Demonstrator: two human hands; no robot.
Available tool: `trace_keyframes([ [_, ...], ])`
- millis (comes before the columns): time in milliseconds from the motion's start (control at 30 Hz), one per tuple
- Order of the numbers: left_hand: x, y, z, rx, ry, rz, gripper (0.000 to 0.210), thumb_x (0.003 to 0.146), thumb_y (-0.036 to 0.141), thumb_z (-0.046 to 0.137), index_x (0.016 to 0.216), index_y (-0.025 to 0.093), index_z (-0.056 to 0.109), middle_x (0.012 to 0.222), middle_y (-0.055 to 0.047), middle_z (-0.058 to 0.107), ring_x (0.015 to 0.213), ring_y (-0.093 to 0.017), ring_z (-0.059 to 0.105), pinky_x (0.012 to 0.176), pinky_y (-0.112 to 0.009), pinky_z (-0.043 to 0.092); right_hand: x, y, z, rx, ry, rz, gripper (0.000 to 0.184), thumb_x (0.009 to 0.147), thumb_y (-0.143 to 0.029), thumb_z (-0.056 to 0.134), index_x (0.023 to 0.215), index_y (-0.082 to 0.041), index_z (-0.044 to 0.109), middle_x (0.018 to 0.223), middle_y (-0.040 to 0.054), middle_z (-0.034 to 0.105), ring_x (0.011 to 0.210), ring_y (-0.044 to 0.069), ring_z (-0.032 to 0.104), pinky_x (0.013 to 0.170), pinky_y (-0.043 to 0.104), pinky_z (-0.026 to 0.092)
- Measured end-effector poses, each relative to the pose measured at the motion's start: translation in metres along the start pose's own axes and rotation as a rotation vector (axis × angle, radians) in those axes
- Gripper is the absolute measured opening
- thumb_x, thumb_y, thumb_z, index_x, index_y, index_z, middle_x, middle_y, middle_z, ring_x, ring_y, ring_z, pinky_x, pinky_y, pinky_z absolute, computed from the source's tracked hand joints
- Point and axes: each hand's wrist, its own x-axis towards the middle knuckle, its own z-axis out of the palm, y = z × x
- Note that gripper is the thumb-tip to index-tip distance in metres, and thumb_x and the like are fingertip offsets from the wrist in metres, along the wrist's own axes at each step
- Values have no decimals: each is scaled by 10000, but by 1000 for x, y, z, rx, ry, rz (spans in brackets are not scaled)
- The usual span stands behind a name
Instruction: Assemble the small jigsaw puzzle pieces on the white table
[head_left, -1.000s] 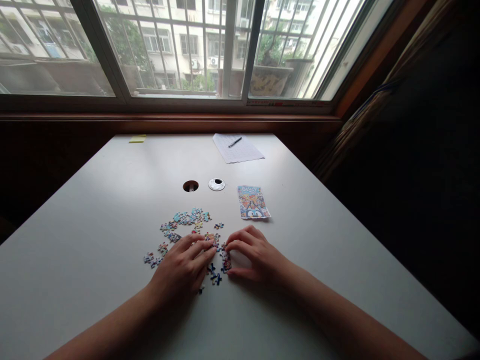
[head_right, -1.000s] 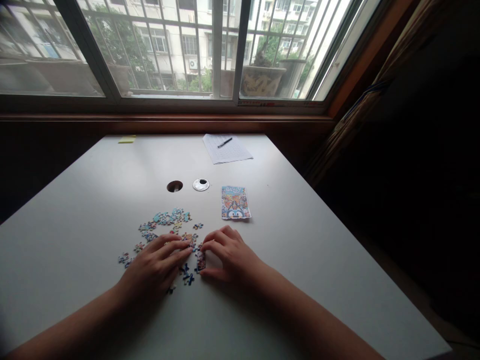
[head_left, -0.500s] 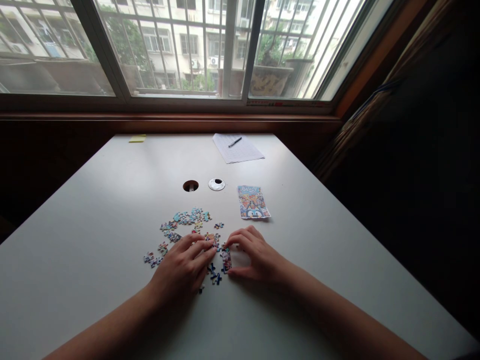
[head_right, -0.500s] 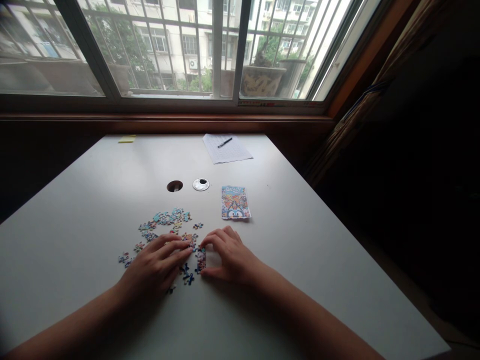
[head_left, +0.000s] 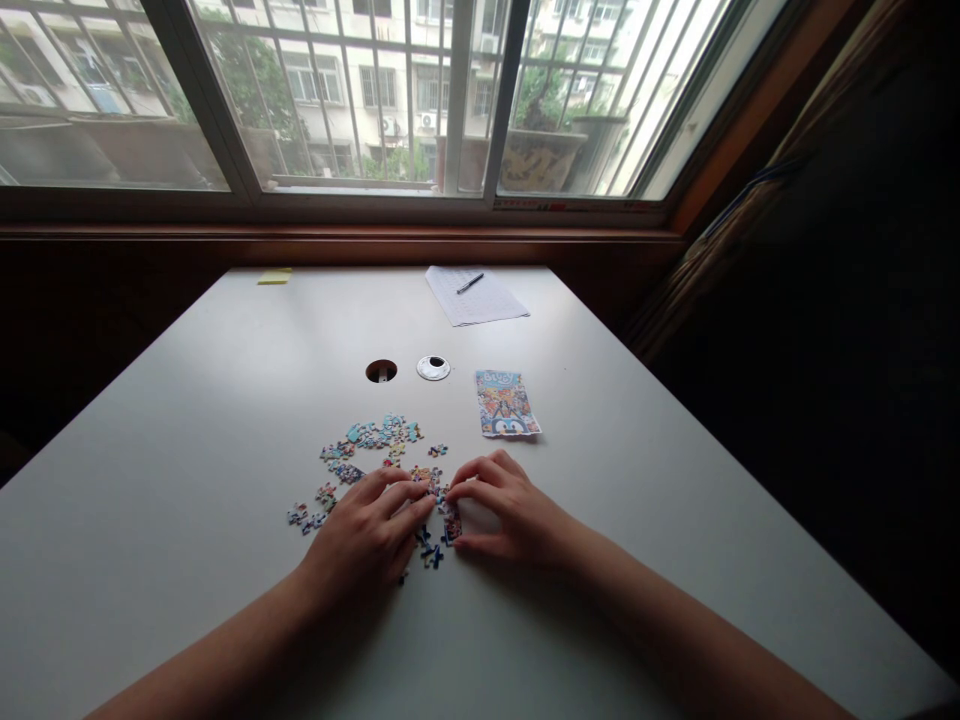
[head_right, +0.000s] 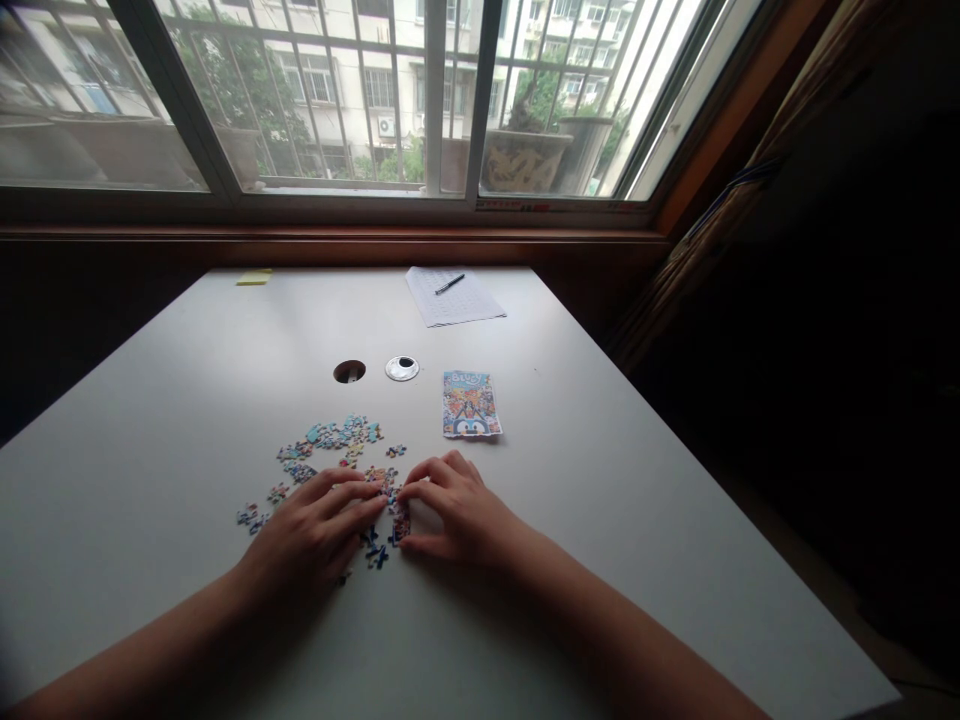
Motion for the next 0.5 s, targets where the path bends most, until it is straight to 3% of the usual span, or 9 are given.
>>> trace_keyframes([
  [500,1,1,-2,16,17,7,360,905,157,565,1250,232,636,1229,-37,676,1149,-267,543,1020,-477,501,-2,-1,-3,-58,-30,-25,380,840,-437,749,1150,-246,643,1212,81,623,1074,259,495,969,447,433],
])
